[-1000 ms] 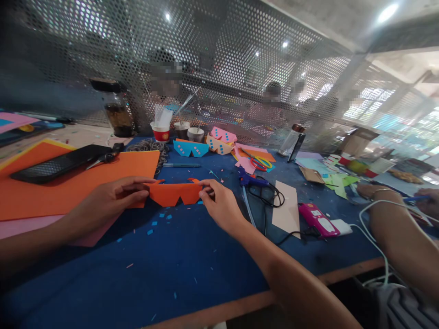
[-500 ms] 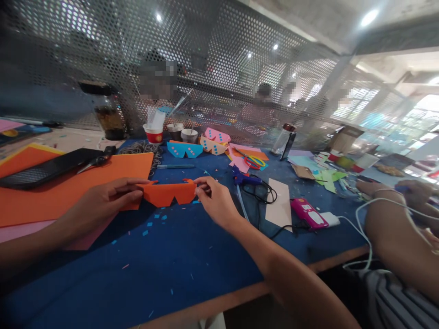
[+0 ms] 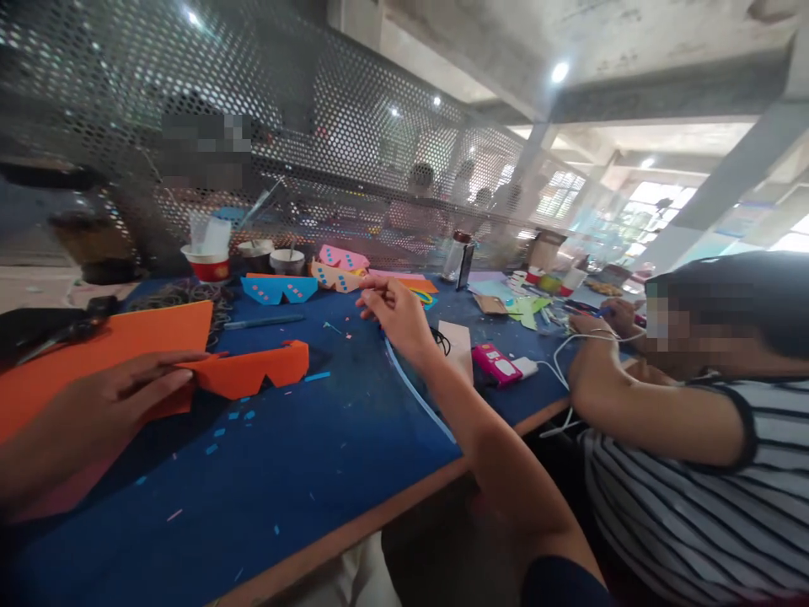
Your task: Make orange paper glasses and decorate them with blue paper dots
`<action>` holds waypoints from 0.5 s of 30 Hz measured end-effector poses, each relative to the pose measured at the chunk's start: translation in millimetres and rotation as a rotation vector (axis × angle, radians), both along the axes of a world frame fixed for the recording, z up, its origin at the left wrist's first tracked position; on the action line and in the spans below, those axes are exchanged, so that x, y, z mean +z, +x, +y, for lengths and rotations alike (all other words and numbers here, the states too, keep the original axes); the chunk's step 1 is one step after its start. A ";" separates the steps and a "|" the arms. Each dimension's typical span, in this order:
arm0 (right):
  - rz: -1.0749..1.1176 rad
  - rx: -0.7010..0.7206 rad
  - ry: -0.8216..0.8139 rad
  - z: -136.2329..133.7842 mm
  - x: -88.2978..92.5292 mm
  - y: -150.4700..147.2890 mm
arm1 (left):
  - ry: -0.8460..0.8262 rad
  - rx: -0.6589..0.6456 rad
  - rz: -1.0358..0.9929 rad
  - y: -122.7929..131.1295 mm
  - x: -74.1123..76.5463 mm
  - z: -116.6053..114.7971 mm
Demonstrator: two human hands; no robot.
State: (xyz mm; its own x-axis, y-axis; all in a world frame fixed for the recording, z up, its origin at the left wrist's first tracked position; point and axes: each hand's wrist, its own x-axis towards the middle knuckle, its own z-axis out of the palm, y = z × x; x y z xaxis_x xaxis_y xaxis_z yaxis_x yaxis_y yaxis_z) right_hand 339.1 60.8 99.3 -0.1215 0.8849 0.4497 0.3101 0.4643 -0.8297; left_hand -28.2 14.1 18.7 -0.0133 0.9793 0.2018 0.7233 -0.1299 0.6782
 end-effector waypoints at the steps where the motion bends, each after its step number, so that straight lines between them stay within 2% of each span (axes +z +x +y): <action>1: -0.071 -0.030 0.020 -0.3 2.5 9.7 | 0.000 0.000 -0.007 -0.5 -0.9 0.3; 4: -0.331 -0.148 0.007 0.0 -1.8 35.1 | -0.017 -0.010 -0.027 -2.3 -2.2 1.4; 7: -0.487 -0.212 -0.031 2.7 -18.2 51.4 | -0.023 -0.017 0.006 -4.3 -1.9 3.0; 11: -0.757 -0.315 -0.044 7.8 -37.8 61.2 | -0.005 -0.031 0.006 -6.7 -4.0 5.9; 15: -0.992 -0.393 -0.067 12.9 -45.7 64.3 | -0.002 -0.015 -0.009 -5.0 -5.9 4.9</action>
